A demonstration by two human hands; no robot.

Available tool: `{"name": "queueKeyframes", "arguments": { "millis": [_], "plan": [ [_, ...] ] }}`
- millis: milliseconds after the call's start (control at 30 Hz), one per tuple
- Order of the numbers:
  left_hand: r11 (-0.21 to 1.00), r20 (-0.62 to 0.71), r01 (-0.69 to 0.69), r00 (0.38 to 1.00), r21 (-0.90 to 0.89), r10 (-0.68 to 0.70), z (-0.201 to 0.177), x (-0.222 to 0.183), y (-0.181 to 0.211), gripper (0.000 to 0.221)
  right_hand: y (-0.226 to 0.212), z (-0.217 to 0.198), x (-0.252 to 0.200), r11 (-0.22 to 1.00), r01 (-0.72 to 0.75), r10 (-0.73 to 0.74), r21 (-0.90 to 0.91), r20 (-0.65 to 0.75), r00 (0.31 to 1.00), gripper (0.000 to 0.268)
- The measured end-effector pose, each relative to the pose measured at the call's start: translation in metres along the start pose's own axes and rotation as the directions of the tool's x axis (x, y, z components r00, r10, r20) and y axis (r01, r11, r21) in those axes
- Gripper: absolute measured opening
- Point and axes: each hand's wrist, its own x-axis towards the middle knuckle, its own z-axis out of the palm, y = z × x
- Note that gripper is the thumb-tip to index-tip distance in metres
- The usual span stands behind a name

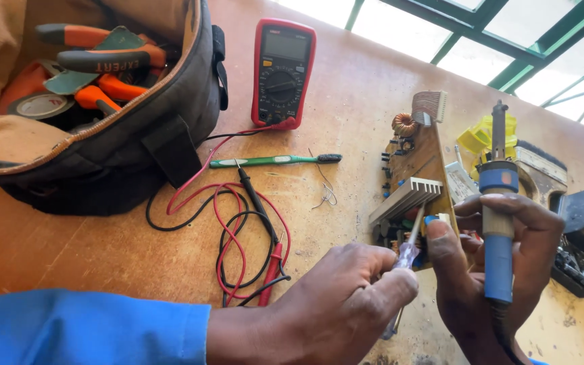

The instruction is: Soldering and desoldering components on a printed circuit board using a soldering iron

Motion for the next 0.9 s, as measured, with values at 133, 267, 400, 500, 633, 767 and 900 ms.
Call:
{"name": "queueKeyframes", "arguments": {
  "millis": [133,267,400,500,633,767,900],
  "plan": [
    [0.981,-0.022,-0.049,0.998,0.189,0.054,-0.004,0.005,-0.005,0.034,-0.006,0.008,0.001,0.997,-0.021,0.02,-0.07,-0.021,1.0,0.051],
    [0.973,-0.038,-0.027,0.999,0.228,0.036,-0.007,0.002,-0.007,0.037,-0.008,0.012,0.0,0.992,-0.03,0.026,-0.122,-0.032,0.999,0.058],
    [0.987,-0.038,-0.105,0.993,0.125,0.11,0.0,0.002,-0.021,0.033,-0.004,0.011,-0.002,0.997,-0.013,0.011,-0.077,-0.031,0.999,0.057],
    [0.999,-0.009,-0.051,0.999,0.004,0.051,-0.006,0.002,-0.006,0.033,-0.006,0.012,-0.005,0.996,-0.033,0.031,-0.077,-0.037,0.999,0.055],
    [0.997,-0.015,-0.077,0.997,-0.013,0.077,-0.001,0.006,-0.007,0.038,-0.003,0.012,-0.007,0.995,-0.021,0.017,-0.093,-0.046,0.999,0.057],
    [0.988,-0.007,-0.126,0.992,-0.09,0.126,-0.002,0.012,-0.011,0.04,0.0,0.009,-0.008,0.996,0.085,-0.086,-0.021,-0.031,0.996,0.037],
    [0.984,0.003,-0.136,0.991,-0.114,0.137,-0.007,0.016,-0.009,0.043,-0.001,0.006,-0.007,0.978,0.207,-0.206,-0.025,0.026,0.978,0.035]
  ]
}}
